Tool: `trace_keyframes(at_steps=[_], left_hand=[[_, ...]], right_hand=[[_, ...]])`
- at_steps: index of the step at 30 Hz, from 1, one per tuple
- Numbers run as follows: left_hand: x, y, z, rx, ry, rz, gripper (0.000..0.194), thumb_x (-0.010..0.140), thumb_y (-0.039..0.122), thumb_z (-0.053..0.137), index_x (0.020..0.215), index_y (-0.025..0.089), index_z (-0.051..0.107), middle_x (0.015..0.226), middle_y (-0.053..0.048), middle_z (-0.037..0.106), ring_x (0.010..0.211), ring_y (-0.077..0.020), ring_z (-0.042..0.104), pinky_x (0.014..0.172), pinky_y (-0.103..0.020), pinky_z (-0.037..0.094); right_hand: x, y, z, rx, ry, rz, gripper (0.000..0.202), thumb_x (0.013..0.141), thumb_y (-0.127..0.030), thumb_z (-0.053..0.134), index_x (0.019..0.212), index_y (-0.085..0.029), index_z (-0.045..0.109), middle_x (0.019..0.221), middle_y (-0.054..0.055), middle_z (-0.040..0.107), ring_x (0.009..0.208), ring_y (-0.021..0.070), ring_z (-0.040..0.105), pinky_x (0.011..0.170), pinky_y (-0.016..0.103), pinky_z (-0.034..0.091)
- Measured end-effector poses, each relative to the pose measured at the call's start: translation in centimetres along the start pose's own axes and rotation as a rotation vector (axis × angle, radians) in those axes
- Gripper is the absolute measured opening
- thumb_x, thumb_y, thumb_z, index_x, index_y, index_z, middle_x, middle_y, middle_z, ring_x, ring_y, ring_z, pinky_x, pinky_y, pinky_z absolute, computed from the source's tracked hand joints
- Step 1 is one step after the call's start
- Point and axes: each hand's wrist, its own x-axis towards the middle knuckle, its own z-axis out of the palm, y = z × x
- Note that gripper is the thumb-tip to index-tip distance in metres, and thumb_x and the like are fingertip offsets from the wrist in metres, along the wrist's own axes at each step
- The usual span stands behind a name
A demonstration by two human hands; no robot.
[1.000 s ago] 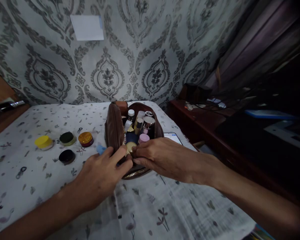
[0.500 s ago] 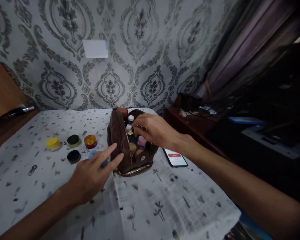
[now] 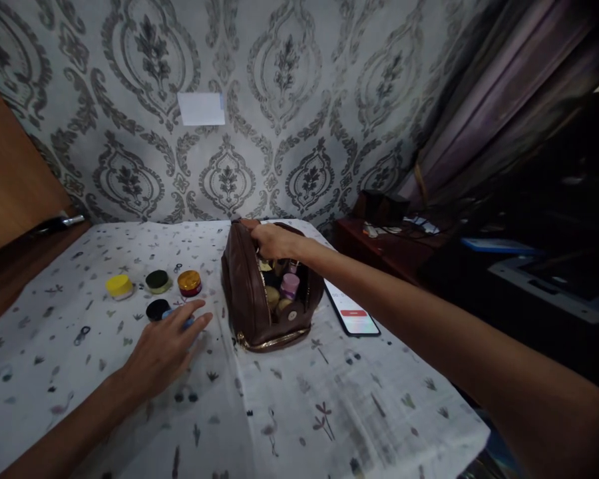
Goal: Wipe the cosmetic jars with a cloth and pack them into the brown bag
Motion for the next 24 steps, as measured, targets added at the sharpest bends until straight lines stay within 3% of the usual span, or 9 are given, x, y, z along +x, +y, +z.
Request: trace_keyframes(at_steps=[7,10,14,17,19,21,24], left_hand=[[-2.0,-0.6,1.0,-0.094,-0.029,-0.049,0.032,0.096,0.012,0.039,0.121,0.019,0.056,0.126,-0.015,0.062,0.096,-0.0193,0.069,0.06,-0.022,0.052],[-2.2,-1.8,1.0,-0.154,0.026,-0.098,0.032,0.094,0.016,0.042,0.123,0.021,0.057,0.126,-0.014,0.061,0.1,-0.0222,0.067,0.061,-0.024,0.052],[-1.6,-5.2,1.0,-0.274,0.115,-0.37,0.032,0.091,0.021,0.045,0.12,0.022,0.06,0.124,-0.011,0.059,0.104,-0.0244,0.063,0.078,-0.034,0.056],[-1.2,-7.8,1.5,-0.385,0.211,-0.565,0.03,0.09,0.027,0.046,0.114,0.018,0.061,0.111,-0.01,0.059,0.104,-0.0248,0.061,0.091,-0.039,0.053],[-0.9,-8.8,2.0,-0.436,0.251,-0.644,0.029,0.09,0.03,0.046,0.11,0.017,0.062,0.106,-0.009,0.058,0.102,-0.0246,0.061,0.092,-0.04,0.052],[-0.3,-9.1,2.5,-0.458,0.264,-0.664,0.028,0.091,0.032,0.047,0.109,0.017,0.062,0.107,-0.009,0.058,0.104,-0.0247,0.06,0.094,-0.04,0.051],[1.4,-8.7,3.4,-0.472,0.22,-0.58,0.032,0.095,0.035,0.046,0.118,0.017,0.059,0.117,-0.011,0.055,0.11,-0.0242,0.058,0.098,-0.039,0.049]], right_hand=[[1.0,0.8,1.1,-0.022,0.043,0.093,0.035,0.082,-0.007,0.056,0.113,-0.009,0.072,0.114,0.017,0.074,0.104,0.0241,0.069,0.083,0.026,0.049],[1.1,1.1,1.4,-0.027,0.052,0.096,0.032,0.082,-0.009,0.058,0.11,-0.012,0.074,0.107,0.014,0.075,0.099,0.0244,0.07,0.08,0.026,0.049],[-0.3,0.5,1.0,-0.078,0.148,0.113,0.031,0.085,-0.008,0.056,0.109,-0.016,0.075,0.102,0.012,0.076,0.096,0.0245,0.07,0.078,0.027,0.049],[-2.8,-1.0,0.6,-0.105,0.385,0.145,0.036,0.089,-0.008,0.049,0.116,-0.015,0.071,0.094,0.013,0.076,0.091,0.0265,0.07,0.075,0.032,0.05],[-4.6,-2.7,0.9,-0.044,0.608,0.065,0.03,0.093,-0.013,0.049,0.112,-0.013,0.071,0.097,0.014,0.075,0.093,0.0278,0.07,0.077,0.034,0.051],[-6.1,-5.1,2.0,0.102,0.743,-0.105,0.027,0.095,-0.017,0.05,0.111,-0.014,0.071,0.102,0.013,0.075,0.094,0.0255,0.069,0.08,0.035,0.053],[-6.9,-9.3,5.5,0.331,0.662,-0.32,0.027,0.098,-0.015,0.046,0.108,-0.016,0.071,0.099,0.01,0.075,0.089,0.0204,0.069,0.078,0.031,0.054]])
